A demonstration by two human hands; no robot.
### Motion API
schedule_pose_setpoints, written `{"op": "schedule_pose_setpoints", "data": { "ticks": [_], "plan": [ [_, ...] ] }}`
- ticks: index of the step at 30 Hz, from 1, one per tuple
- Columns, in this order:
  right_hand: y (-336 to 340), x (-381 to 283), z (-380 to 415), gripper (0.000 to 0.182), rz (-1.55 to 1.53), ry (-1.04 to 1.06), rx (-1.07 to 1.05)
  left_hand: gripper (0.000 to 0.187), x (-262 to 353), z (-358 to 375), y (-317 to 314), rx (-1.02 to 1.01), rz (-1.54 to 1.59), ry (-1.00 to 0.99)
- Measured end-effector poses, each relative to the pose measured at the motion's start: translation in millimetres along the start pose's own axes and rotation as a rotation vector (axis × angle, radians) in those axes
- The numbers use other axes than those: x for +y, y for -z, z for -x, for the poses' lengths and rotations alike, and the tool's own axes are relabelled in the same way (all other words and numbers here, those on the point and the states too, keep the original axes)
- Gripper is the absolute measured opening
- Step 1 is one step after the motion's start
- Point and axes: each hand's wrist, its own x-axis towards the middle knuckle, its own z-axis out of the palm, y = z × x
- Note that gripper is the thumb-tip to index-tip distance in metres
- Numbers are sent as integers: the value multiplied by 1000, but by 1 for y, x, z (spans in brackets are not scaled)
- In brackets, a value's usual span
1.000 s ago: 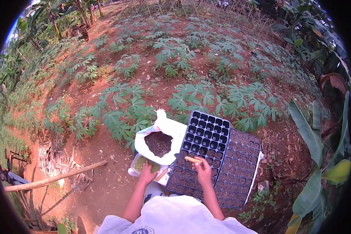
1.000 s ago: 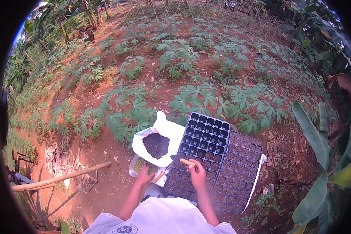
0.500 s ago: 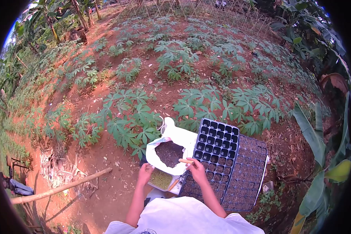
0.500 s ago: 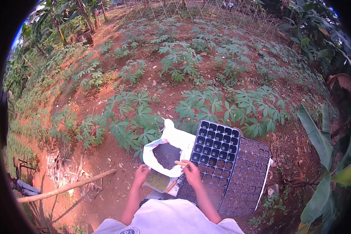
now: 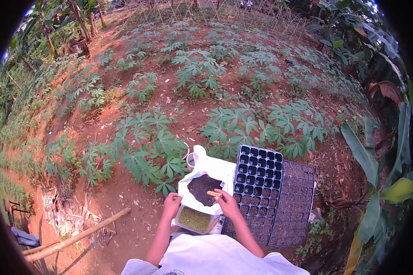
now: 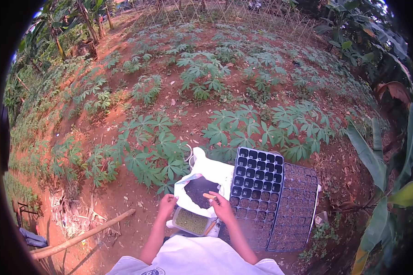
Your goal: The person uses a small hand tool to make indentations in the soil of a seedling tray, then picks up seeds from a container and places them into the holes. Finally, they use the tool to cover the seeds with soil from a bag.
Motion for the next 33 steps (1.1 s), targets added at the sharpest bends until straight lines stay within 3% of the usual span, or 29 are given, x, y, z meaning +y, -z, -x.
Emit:
{"op": "schedule_pose_setpoints", "data": {
  "ticks": [6,15,18,25,33],
  "plan": [
    [-12,0,-3,34,41,-6,50,26,11,-9,3,-38,-152,-24],
    [-24,1,-8,27,48,-13,74,16,12,-24,5,-167,-71,-38],
    [-27,-9,-3,25,-55,-21,199,13,13,-25,8,-263,0,-58],
    [-15,9,3,21,-59,25,396,9,10,-30,22,-359,118,80],
    [-13,18,14,22,-128,-53,456,9,-9,-43,32,-373,82,155]
  ]
}}
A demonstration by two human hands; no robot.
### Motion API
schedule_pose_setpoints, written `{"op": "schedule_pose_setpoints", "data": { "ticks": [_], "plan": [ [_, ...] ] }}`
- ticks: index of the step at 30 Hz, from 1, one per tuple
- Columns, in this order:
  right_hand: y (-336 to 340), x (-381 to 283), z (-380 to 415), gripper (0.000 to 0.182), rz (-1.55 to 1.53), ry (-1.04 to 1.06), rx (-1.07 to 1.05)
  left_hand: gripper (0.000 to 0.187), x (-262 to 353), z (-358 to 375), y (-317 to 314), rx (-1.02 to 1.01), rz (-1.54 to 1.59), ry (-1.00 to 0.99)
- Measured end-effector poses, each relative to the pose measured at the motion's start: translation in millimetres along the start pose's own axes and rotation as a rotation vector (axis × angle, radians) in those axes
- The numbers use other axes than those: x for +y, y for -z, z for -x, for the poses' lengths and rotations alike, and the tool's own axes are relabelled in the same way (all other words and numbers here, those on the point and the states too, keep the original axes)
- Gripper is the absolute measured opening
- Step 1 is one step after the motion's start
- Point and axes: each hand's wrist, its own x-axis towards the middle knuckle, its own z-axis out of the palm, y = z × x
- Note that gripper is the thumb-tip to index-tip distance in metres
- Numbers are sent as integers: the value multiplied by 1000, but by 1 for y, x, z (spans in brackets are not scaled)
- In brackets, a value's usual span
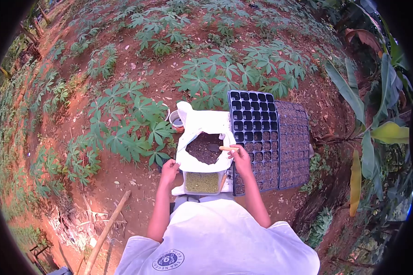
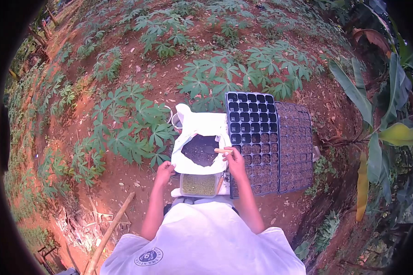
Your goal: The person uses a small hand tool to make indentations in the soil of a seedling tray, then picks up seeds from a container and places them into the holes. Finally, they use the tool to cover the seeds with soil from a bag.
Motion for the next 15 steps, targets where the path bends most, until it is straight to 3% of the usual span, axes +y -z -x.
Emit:
{"op": "schedule_pose_setpoints", "data": {
  "ticks": [7,13,15],
  "plan": [
    [0,4,0,22,-20,33,18,8,5,5,-4,-27,-23,-1],
    [-2,29,-15,24,-56,13,-3,21,10,4,-12,-139,-35,-38],
    [-2,39,-20,23,-63,-14,-22,16,23,14,-19,-127,-9,-61]
  ]
}}
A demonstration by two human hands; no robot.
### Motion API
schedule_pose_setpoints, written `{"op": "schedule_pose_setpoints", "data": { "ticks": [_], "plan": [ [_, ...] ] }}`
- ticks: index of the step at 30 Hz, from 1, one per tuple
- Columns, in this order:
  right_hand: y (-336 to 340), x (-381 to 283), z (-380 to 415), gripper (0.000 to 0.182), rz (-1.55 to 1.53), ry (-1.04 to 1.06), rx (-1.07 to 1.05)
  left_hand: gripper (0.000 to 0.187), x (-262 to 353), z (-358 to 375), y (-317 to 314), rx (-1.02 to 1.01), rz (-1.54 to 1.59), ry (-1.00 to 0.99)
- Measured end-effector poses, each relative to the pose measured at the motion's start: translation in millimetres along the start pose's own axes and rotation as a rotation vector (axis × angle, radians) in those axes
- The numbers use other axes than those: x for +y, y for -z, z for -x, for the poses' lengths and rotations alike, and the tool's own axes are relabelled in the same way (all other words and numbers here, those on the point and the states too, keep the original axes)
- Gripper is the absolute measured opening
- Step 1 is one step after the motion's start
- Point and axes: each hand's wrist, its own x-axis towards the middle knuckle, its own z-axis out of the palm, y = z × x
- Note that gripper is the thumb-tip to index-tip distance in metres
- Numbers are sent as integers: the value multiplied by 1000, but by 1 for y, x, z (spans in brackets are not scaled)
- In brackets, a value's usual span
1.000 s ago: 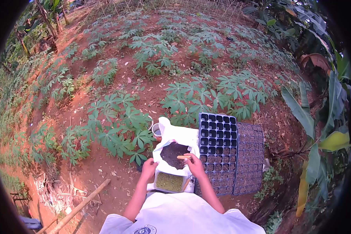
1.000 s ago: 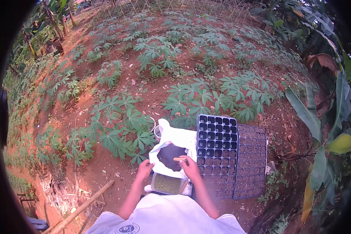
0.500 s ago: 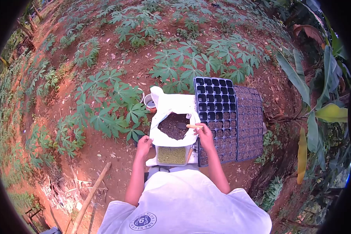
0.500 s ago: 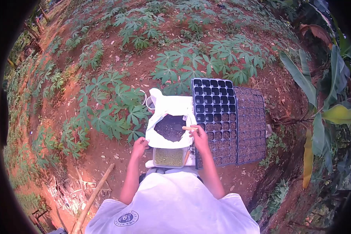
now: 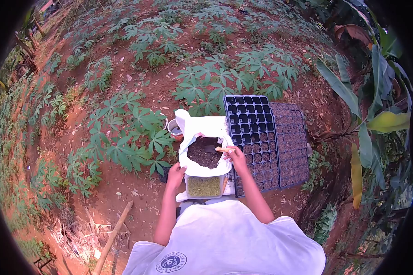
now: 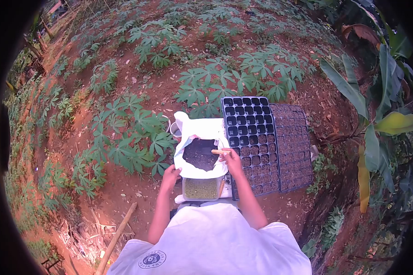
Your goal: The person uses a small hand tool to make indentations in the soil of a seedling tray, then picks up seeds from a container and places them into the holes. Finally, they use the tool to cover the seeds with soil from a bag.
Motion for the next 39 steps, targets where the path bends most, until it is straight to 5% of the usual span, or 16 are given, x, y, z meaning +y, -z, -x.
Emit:
{"op": "schedule_pose_setpoints", "data": {
  "ticks": [39],
  "plan": [
    [41,3,-5,24,-467,-305,-75,16,-39,37,-29,127,-83,32]
  ]
}}
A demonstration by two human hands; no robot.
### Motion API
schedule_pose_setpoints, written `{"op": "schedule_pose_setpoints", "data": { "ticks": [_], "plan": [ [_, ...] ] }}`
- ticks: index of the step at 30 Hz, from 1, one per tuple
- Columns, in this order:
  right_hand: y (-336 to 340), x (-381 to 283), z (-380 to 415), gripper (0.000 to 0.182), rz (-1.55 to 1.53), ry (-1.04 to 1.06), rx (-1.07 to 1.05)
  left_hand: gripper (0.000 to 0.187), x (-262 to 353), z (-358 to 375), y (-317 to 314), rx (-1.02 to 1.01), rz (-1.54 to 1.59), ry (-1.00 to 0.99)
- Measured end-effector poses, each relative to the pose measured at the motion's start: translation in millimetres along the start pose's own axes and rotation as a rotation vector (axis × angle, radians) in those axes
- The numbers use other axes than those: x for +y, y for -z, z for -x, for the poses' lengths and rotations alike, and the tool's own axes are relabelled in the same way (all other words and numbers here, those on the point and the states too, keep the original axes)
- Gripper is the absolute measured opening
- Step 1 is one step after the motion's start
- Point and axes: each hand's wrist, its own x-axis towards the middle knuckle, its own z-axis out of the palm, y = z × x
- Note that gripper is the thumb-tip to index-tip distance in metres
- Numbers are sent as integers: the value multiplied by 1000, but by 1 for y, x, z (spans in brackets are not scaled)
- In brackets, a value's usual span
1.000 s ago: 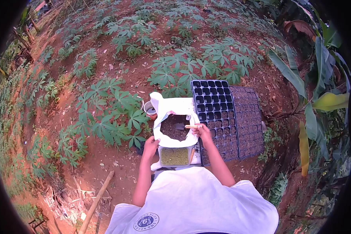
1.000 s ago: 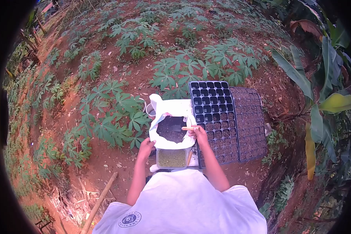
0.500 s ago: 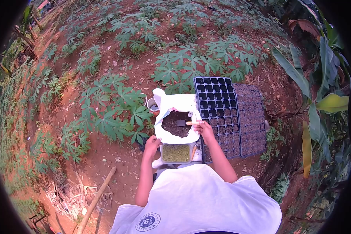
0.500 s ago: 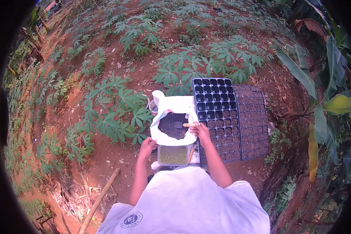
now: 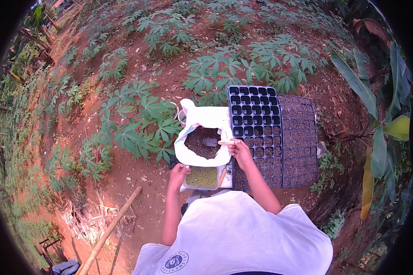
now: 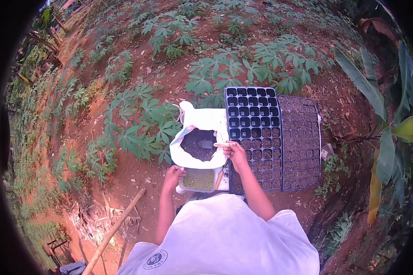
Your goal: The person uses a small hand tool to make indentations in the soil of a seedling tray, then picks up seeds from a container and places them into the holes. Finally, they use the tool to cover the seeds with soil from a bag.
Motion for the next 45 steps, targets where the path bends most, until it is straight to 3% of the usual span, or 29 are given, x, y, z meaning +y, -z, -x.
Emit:
{"op": "schedule_pose_setpoints", "data": {
  "ticks": [5,10,14,16,20,23,30,32,34,37,45],
  "plan": [
    [20,-8,5,25,-108,3,-61,18,-6,18,-37,62,-66,17],
    [49,-28,17,25,-198,39,-83,42,-13,29,-76,148,-735,-143],
    [86,-51,26,26,-269,124,-56,57,-10,32,-103,100,-812,-96],
    [108,-62,30,28,-295,167,-8,74,-22,26,-113,133,-922,-134],
    [149,-78,39,28,-279,279,99,83,-38,18,-135,101,-929,-60],
    [171,-86,42,29,-242,308,144,80,-39,19,-152,146,-1106,25],
    [186,-103,24,27,47,345,211,78,-46,15,-154,157,-1141,25],
    [181,-109,20,24,335,392,155,77,-47,16,-153,156,-1129,33],
    [173,-115,18,24,384,407,109,76,-49,14,-152,157,-1124,25],
    [157,-137,28,23,845,628,65,76,-55,13,-151,185,-1107,-1],
    [140,-168,30,21,1137,668,-123,76,-50,17,-152,229,-1046,1]
  ]
}}
